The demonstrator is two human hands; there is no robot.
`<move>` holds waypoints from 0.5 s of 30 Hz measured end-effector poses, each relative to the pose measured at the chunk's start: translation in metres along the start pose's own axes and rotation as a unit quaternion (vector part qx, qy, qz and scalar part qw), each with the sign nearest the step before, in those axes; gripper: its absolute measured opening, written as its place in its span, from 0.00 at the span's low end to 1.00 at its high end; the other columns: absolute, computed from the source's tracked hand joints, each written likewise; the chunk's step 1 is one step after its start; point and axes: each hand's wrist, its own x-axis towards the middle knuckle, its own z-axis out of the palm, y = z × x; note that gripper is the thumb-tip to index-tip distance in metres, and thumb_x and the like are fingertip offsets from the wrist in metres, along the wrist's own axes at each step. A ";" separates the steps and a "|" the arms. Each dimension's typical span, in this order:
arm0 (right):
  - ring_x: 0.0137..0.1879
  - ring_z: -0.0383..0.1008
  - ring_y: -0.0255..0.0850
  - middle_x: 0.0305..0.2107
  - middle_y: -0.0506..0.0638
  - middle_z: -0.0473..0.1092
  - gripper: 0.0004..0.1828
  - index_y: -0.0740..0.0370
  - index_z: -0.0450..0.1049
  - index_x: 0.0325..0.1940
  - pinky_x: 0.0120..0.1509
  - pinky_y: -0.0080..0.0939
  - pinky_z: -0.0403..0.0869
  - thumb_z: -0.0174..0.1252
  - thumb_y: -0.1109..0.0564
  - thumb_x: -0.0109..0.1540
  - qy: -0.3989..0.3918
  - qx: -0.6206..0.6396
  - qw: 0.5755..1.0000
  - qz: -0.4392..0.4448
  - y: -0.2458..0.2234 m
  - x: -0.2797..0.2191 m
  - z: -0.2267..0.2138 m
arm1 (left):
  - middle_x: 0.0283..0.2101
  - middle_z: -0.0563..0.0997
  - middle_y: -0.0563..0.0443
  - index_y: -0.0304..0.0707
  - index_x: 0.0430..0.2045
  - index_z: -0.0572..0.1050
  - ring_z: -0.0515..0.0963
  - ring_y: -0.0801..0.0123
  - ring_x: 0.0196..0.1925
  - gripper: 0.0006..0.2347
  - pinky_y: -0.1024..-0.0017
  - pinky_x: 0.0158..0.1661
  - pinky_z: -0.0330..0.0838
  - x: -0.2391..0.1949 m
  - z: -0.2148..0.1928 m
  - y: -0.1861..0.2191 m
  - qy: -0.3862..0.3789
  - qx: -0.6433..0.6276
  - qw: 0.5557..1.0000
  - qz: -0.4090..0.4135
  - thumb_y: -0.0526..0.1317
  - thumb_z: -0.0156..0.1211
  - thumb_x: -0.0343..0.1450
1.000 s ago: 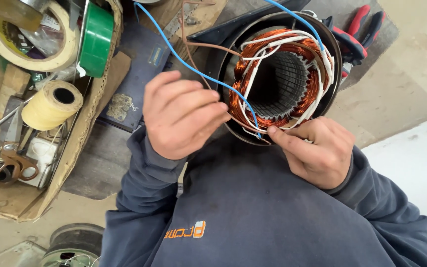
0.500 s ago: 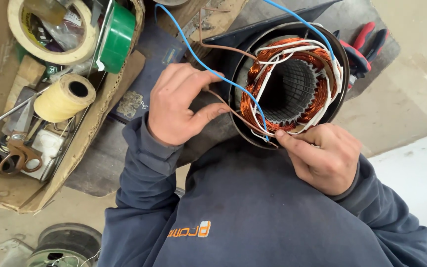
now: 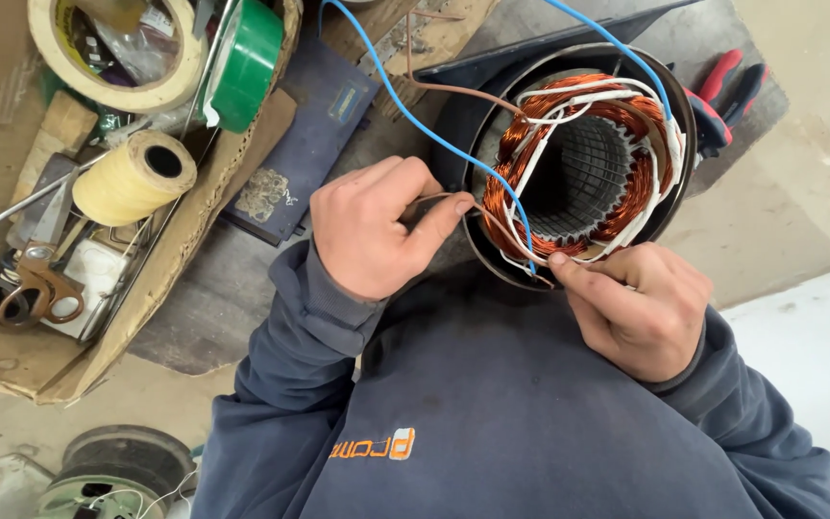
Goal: Wiring and insulating the coils of an electric motor stator using insulating sleeves and wire cutters.
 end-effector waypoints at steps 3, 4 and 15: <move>0.30 0.69 0.41 0.26 0.46 0.69 0.16 0.55 0.84 0.46 0.35 0.42 0.68 0.73 0.65 0.55 0.009 0.002 1.000 -0.001 0.001 -0.003 0.002 | 0.25 0.76 0.51 0.38 0.21 0.73 0.78 0.56 0.27 0.13 0.63 0.28 0.67 -0.001 0.002 -0.001 0.003 -0.001 1.000 0.004 0.43 0.72 0.69; 0.30 0.69 0.41 0.26 0.46 0.69 0.16 0.55 0.84 0.46 0.35 0.42 0.68 0.73 0.65 0.55 0.009 0.000 1.000 -0.001 0.000 -0.002 0.002 | 0.25 0.76 0.51 0.38 0.21 0.73 0.78 0.56 0.27 0.13 0.63 0.28 0.67 0.000 0.002 -0.001 0.004 -0.001 1.000 0.005 0.43 0.72 0.69; 0.33 0.70 0.45 0.29 0.48 0.68 0.09 0.55 0.83 0.45 0.39 0.46 0.68 0.72 0.62 0.61 0.043 -0.047 0.997 -0.043 -0.007 -0.006 -0.001 | 0.23 0.76 0.47 0.38 0.21 0.73 0.78 0.54 0.24 0.15 0.60 0.24 0.66 -0.007 0.006 0.000 0.005 0.041 0.999 0.001 0.47 0.70 0.70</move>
